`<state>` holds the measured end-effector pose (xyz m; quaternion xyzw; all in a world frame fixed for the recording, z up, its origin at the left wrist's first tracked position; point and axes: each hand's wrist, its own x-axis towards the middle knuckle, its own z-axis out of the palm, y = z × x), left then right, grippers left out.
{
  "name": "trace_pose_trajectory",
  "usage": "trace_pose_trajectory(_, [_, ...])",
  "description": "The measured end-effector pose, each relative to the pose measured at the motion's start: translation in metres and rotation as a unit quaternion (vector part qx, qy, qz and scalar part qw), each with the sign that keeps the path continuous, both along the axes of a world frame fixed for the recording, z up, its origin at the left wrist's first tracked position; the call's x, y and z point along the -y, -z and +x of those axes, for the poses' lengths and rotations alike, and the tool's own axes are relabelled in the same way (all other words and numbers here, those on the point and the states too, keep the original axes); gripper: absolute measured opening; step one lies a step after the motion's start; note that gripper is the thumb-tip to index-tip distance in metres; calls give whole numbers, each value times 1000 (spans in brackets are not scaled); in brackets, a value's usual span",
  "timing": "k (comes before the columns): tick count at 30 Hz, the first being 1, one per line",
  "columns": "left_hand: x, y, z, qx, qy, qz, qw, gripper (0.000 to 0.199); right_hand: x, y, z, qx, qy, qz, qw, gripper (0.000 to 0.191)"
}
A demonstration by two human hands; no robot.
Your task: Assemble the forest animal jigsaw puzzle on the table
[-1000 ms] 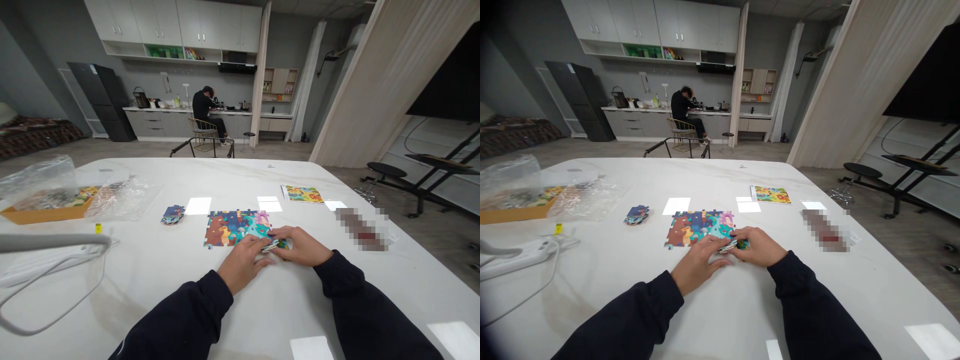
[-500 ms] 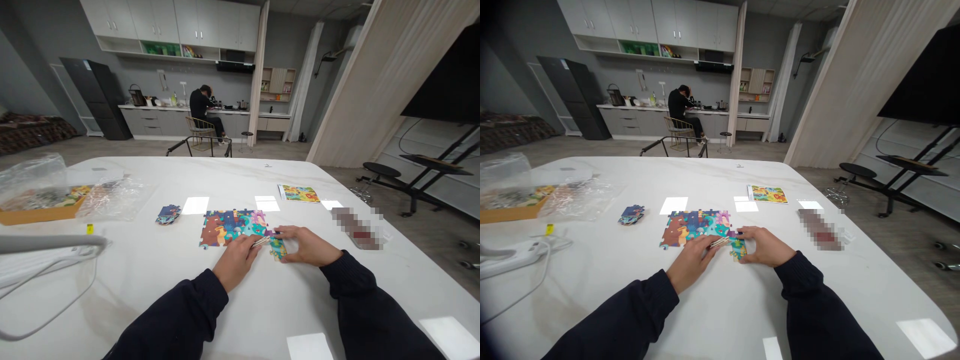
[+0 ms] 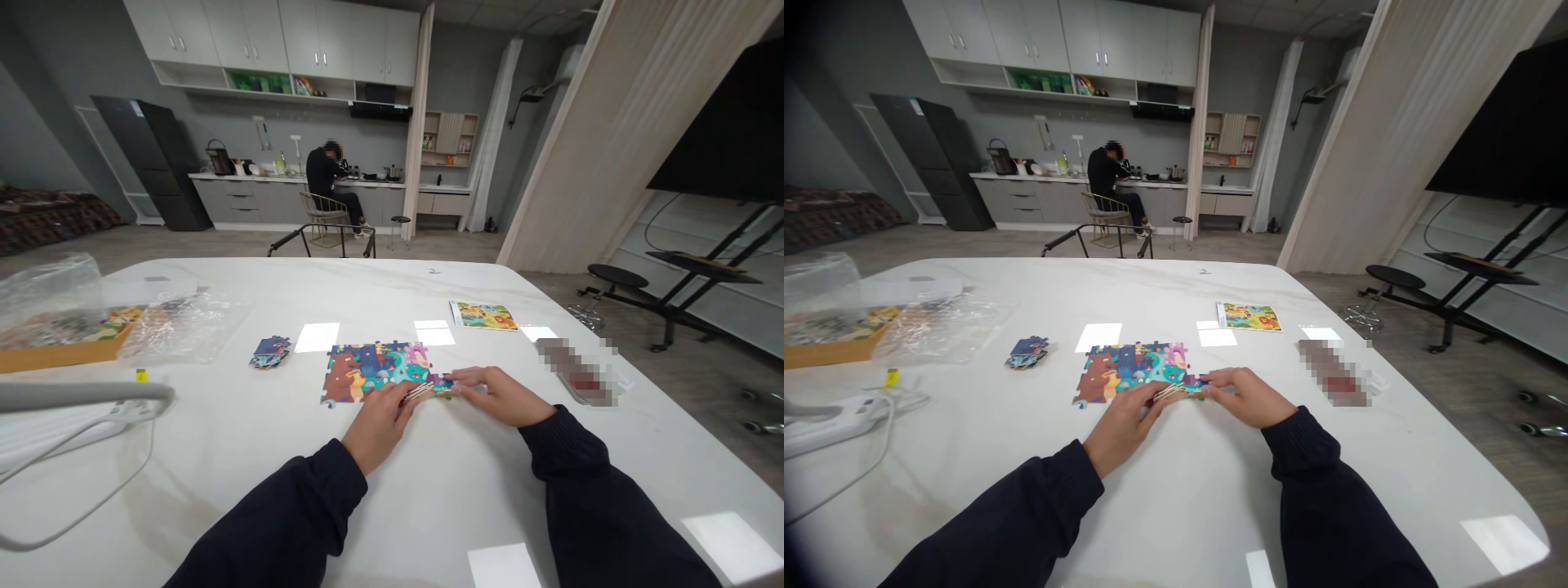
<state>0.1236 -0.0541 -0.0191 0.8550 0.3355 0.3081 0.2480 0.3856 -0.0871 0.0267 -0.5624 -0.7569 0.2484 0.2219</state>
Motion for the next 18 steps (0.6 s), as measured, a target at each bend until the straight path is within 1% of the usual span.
trace_pose_trajectory(4, [0,-3,0,12,0,-19,1000,23,-4,1,-5,4,35,20,999,44])
trace_pose_trajectory(6, [0,-4,1,18,-3,-38,999,23,-5,1,-8,1,53,12,999,46])
trace_pose_trajectory(9, [0,-4,2,16,-9,-48,999,23,-5,5,-8,-62,48,-25,997,44])
trace_pose_trajectory(13, [0,-3,2,2,-15,-42,999,24,-6,9,-6,-138,56,-80,986,43])
trace_pose_trajectory(16, [0,-3,1,1,-15,-44,999,23,-4,7,-3,-167,67,-127,975,41])
trace_pose_trajectory(18, [1,-3,1,5,-14,-49,999,24,-3,4,-2,-179,75,-145,970,39])
